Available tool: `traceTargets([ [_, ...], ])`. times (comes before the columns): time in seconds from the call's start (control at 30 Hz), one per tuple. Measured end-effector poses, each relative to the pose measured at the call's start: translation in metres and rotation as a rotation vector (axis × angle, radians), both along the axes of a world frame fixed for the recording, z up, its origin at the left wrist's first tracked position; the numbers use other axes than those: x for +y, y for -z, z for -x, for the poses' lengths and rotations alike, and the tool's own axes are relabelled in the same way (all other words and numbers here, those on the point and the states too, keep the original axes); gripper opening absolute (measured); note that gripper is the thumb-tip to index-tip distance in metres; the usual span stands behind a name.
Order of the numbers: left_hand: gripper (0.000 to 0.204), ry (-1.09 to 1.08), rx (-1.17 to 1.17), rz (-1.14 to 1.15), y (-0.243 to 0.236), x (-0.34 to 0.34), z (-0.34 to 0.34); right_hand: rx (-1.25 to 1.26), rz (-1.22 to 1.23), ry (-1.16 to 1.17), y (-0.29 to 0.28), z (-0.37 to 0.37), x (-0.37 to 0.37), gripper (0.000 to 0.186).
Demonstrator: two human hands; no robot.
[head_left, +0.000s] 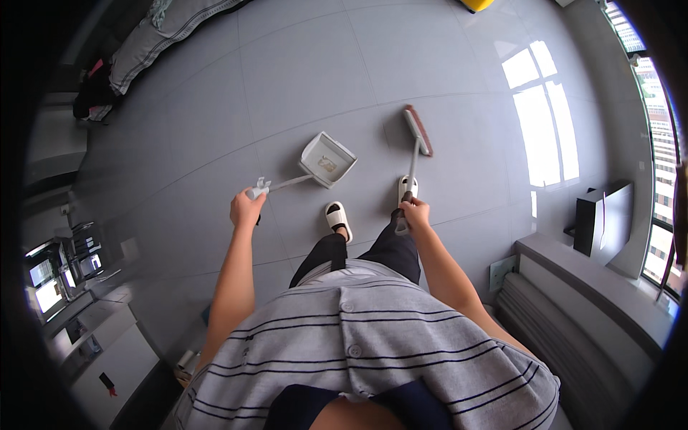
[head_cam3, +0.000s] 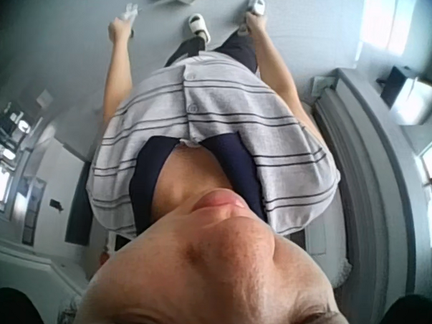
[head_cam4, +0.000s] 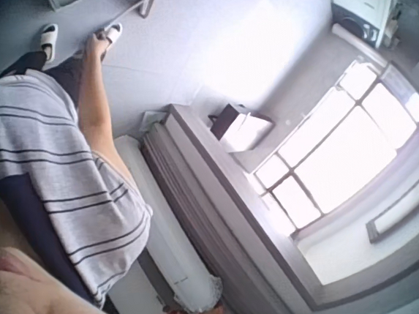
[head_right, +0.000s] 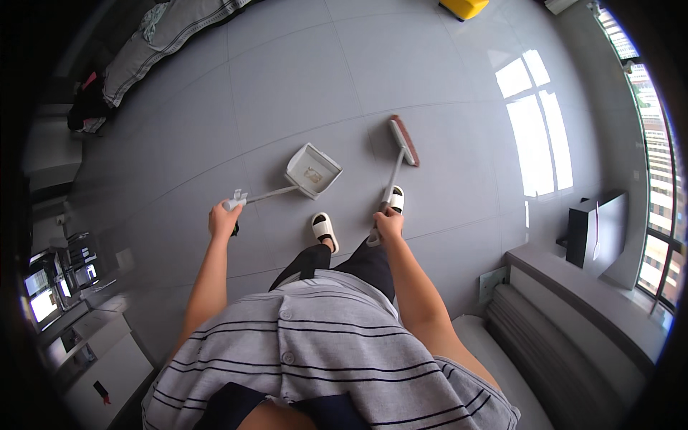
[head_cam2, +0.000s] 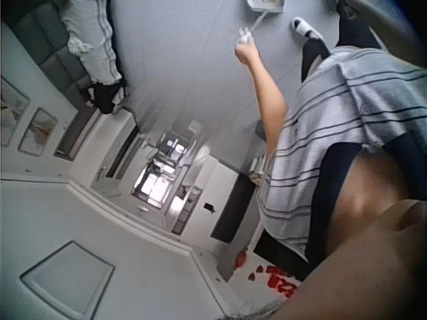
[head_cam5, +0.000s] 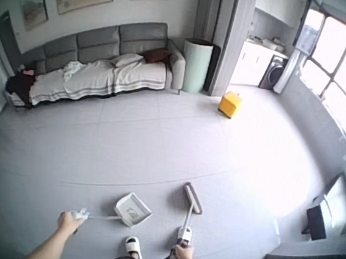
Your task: The person sweeps the floor using a broom and a long-handled dustpan, moving across the living room area.
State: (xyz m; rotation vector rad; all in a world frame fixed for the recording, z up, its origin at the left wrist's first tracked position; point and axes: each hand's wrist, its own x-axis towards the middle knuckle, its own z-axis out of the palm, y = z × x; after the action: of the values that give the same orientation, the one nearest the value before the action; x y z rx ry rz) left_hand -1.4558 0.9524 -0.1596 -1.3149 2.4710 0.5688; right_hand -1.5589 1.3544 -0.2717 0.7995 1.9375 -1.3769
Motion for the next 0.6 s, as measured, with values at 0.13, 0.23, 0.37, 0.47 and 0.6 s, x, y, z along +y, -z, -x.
traceTargets([
  [0.13, 0.040, 0.020, -0.089, 0.005, 0.003, -0.014, -0.001, -0.016, -0.116, -0.295, -0.008, -0.069, -0.041, 0.044],
  [0.23, 0.038, 0.072, -0.068, 0.016, 0.005, -0.019, 0.005, -0.075, -0.028, -0.330, -0.026, -0.102, -0.052, 0.057],
  [0.37, 0.036, 0.077, -0.044, -0.003, 0.009, -0.027, 0.004, -0.274, 0.377, -0.236, -0.077, -0.104, -0.030, 0.054],
  [0.47, 0.036, 0.126, -0.006, 0.021, 0.023, -0.030, -0.008, -0.169, 0.297, -0.221, -0.094, -0.138, 0.008, 0.053],
  [0.6, 0.038, 0.150, -0.037, -0.017, 0.008, -0.020, -0.024, -0.092, 0.186, -0.114, -0.098, -0.171, 0.063, 0.060],
])
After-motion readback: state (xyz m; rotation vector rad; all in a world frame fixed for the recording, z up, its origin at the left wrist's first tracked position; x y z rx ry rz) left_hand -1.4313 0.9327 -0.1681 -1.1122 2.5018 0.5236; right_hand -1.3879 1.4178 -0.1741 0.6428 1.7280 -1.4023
